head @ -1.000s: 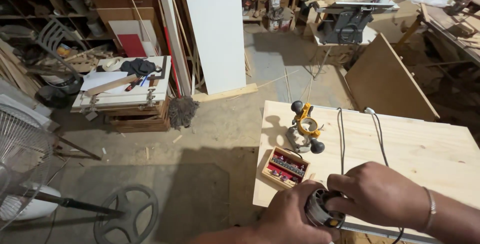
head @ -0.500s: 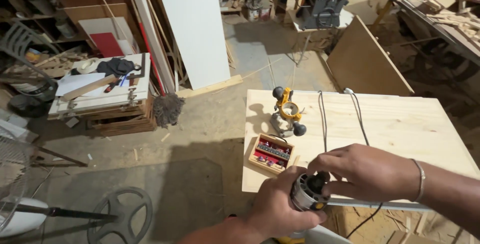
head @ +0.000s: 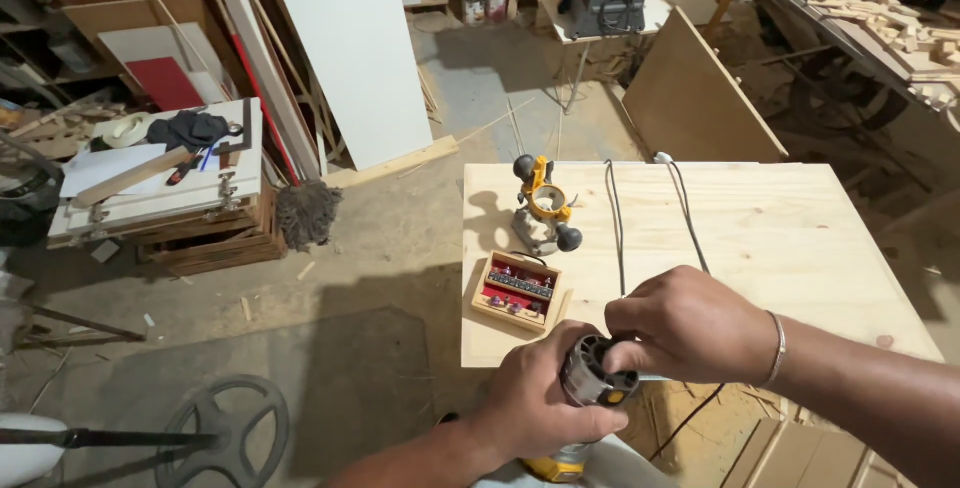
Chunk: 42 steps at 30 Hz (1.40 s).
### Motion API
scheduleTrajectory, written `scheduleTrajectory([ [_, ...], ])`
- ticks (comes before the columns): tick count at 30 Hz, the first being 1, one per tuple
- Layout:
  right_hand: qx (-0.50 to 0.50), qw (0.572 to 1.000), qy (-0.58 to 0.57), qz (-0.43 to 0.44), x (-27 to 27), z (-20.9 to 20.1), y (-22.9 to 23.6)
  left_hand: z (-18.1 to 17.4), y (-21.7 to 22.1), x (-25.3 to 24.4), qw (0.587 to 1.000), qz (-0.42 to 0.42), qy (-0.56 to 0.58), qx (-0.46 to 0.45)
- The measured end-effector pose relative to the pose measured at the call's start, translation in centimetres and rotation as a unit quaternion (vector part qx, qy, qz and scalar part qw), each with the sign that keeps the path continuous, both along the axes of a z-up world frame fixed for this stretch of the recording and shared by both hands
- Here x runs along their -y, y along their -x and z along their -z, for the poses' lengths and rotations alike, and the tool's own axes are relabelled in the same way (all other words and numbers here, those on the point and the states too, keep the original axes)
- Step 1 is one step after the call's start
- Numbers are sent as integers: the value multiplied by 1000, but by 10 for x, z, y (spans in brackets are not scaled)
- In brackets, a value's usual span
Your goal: Changing a router bit on a handheld wood router using a wrench and selecting a new bit from a storage case.
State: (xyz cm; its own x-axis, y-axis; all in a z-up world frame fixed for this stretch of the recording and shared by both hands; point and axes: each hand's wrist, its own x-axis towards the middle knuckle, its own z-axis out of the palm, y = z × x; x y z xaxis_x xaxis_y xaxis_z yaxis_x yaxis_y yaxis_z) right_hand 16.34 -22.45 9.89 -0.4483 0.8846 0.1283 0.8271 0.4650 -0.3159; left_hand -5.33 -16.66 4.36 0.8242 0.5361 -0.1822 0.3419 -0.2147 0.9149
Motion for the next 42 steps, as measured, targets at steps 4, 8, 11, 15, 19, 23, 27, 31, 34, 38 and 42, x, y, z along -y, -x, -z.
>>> scheduleTrajectory([
  [4, -74, 991, 97, -49, 5, -7, -4, -3, 0, -1, 1000, 22, -11, -17],
  [8, -9, 998, 52, -20, 15, 8, -8, 6, 1, -1, 999, 37, -10, 31],
  [11, -53, 997, 48, -19, 16, 2, -10, 3, 0, -1, 998, 33, -16, 55],
  [15, -107, 990, 71, -63, 20, 6, -8, 0, -3, -1, 999, 34, 5, 23],
  [19, -139, 990, -4, -38, 20, 7, -3, 14, -9, 0, 998, 45, -14, 41],
  [23, -265, 959, 74, -64, 24, 12, -8, 15, -11, -5, 997, 62, -8, 50],
  [27, -338, 937, 32, 82, 33, 63, -3, 25, -16, -7, 996, 55, 4, 63],
  [31, -568, 818, 56, 69, 38, 90, 6, 36, -20, -8, 989, 35, 30, 140],
  [34, -683, 725, 56, 68, 36, 105, 18, 38, -25, -9, 981, 41, 37, 184],
  [38, -742, 667, 39, 57, 37, 115, 28, 35, -29, -11, 984, 48, 48, 162],
  [42, -676, 733, 21, 73, 45, 115, 21, 28, -33, -10, 976, 77, 66, 192],
])
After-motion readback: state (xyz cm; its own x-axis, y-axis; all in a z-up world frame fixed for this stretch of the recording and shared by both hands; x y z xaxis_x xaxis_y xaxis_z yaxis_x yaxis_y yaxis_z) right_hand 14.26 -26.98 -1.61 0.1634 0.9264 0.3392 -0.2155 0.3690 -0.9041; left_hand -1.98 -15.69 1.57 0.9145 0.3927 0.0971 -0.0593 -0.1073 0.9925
